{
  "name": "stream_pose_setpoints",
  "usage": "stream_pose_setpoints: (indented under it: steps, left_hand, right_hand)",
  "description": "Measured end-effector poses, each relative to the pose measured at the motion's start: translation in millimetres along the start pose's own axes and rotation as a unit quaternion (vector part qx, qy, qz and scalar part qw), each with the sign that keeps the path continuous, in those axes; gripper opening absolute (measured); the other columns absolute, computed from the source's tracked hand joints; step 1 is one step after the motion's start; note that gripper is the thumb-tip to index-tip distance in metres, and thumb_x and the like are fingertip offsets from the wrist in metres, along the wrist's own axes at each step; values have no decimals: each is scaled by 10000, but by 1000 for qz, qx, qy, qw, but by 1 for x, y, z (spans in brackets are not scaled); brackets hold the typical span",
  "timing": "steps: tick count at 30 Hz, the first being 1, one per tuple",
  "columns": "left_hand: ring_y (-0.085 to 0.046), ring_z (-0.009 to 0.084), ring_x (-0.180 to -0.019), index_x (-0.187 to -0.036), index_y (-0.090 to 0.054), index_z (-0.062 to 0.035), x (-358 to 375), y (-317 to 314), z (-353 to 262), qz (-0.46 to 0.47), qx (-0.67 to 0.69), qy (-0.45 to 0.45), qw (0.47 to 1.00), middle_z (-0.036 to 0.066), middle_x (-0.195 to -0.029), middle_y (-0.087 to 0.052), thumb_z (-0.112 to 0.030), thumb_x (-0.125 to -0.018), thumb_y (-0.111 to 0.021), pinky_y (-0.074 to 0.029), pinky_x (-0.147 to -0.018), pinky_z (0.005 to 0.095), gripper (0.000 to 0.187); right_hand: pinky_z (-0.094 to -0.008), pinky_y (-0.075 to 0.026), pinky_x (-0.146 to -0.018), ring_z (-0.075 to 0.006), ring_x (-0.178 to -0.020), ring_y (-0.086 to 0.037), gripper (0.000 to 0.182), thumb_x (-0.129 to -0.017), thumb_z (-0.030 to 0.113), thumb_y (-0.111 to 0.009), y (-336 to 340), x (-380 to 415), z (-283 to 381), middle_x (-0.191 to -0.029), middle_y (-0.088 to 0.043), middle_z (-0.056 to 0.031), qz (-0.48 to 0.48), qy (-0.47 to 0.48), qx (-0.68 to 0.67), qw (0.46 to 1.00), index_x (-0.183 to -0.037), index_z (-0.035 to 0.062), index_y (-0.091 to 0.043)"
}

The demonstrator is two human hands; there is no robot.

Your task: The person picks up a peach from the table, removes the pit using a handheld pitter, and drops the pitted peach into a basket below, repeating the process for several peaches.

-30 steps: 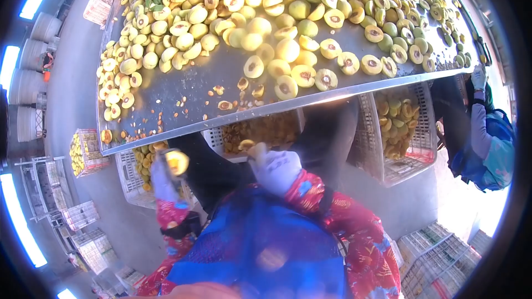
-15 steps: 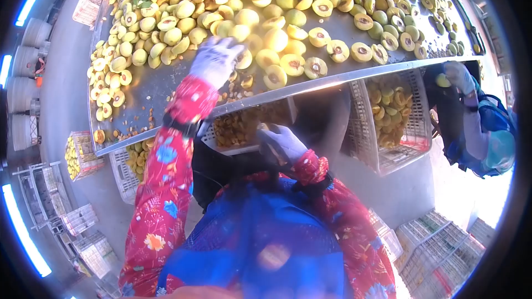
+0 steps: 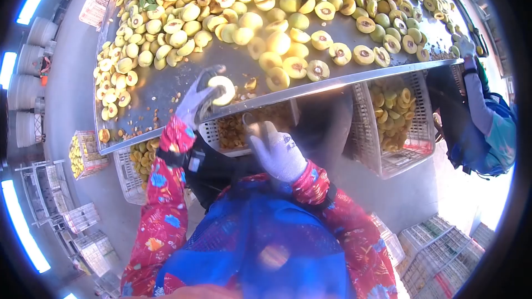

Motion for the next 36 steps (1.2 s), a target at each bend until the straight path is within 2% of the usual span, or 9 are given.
stream_pose_setpoints:
  steps: [2, 4, 11, 17, 21, 27, 30, 33, 36]
  left_hand:
    - [-620, 163, -972, -1237, -520, -17, 26, -11, 5, 56, 116, -26, 991, 78, -1061, -638, -83, -862, -662, -530, -826, 285, 406]
    - [-622, 171, -979, -1240, -524, -17, 39, -2, 24, -9, -85, -189, 978, 89, -1085, -637, -147, -929, -590, -524, -843, 289, 344]
    - [-617, 184, -973, -1222, -539, 13, 69, -27, 39, -90, 49, 19, 995, 114, -1093, -622, -474, -1019, -365, -498, -859, 290, 556]
    - [-601, 155, -823, -1139, -575, 19, 81, -20, 41, -206, -317, -311, 872, 87, -942, -635, -355, -1022, -432, -500, -750, 287, 418]
    - [-551, 131, -727, -1049, -591, 2, 79, -29, 33, -179, -124, -135, 967, 68, -809, -595, -301, -1020, -435, -467, -681, 275, 342]
    - [-592, 148, -801, -1136, -572, 14, 66, -25, 67, -167, -105, -148, 969, 97, -900, -631, -307, -1025, -422, -491, -717, 286, 371]
    - [-609, 127, -881, -1197, -570, -1, 65, -19, 67, -137, -82, -141, 977, 64, -1021, -634, -273, -1024, -441, -510, -763, 259, 347]
    - [-579, 202, -1062, -1351, -442, 4, 72, -33, 54, -72, 275, -55, 957, 93, -1221, -562, -291, -983, -526, -488, -894, 300, 479]
    - [-562, 212, -1098, -1375, -408, -4, 84, -33, 29, -50, -84, -161, 982, 97, -1257, -537, -335, -959, -557, -479, -929, 310, 552]
  right_hand:
    - [-467, -468, -522, -395, -637, -623, 220, -935, 170, -559, -2, -4, 9, -699, -611, -217, -9, -29, -7, 1000, -1062, 0, -499]
    - [-488, -455, -502, -408, -590, -605, 218, -931, 168, -566, -7, -6, 16, -647, -593, -213, -14, -31, 0, 999, -1045, 5, -477]
    - [-492, -443, -488, -406, -556, -593, 223, -924, 173, -580, -19, -4, 27, -604, -572, -209, -8, -18, 36, 999, -973, 14, -433]
    - [-487, -434, -480, -405, -549, -586, 209, -930, 174, -569, -26, 1, 32, -607, -563, -218, -15, -16, 64, 998, -934, 10, -439]
    - [-454, -441, -472, -389, -512, -571, 181, -950, 161, -531, -30, 3, 28, -623, -563, -209, -15, 20, 0, 1000, -891, 5, -459]
    - [-397, -478, -524, -335, -527, -580, 168, -981, 155, -468, -42, 7, -5, -633, -560, -154, 102, -181, -191, 959, -933, -2, -505]
    - [-416, -486, -556, -359, -596, -610, 174, -985, 162, -463, -15, 3, 44, -674, -588, -172, -45, 173, 140, 974, -999, -6, -506]
    - [-455, -480, -570, -392, -659, -627, 185, -984, 162, -465, -22, 7, 15, -726, -612, -203, 7, -44, -74, 996, -1052, -9, -487]
    - [-485, -466, -575, -410, -697, -629, 188, -975, 157, -482, -23, 10, 17, -738, -610, -235, 21, -17, -50, 998, -1053, -14, -470]
Point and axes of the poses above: each hand's wrist, its own x-axis away from the middle knuckle, its own y-axis out of the back of the hand, z = x × y, the point moved 7 cm from there along -x, towards the middle knuckle
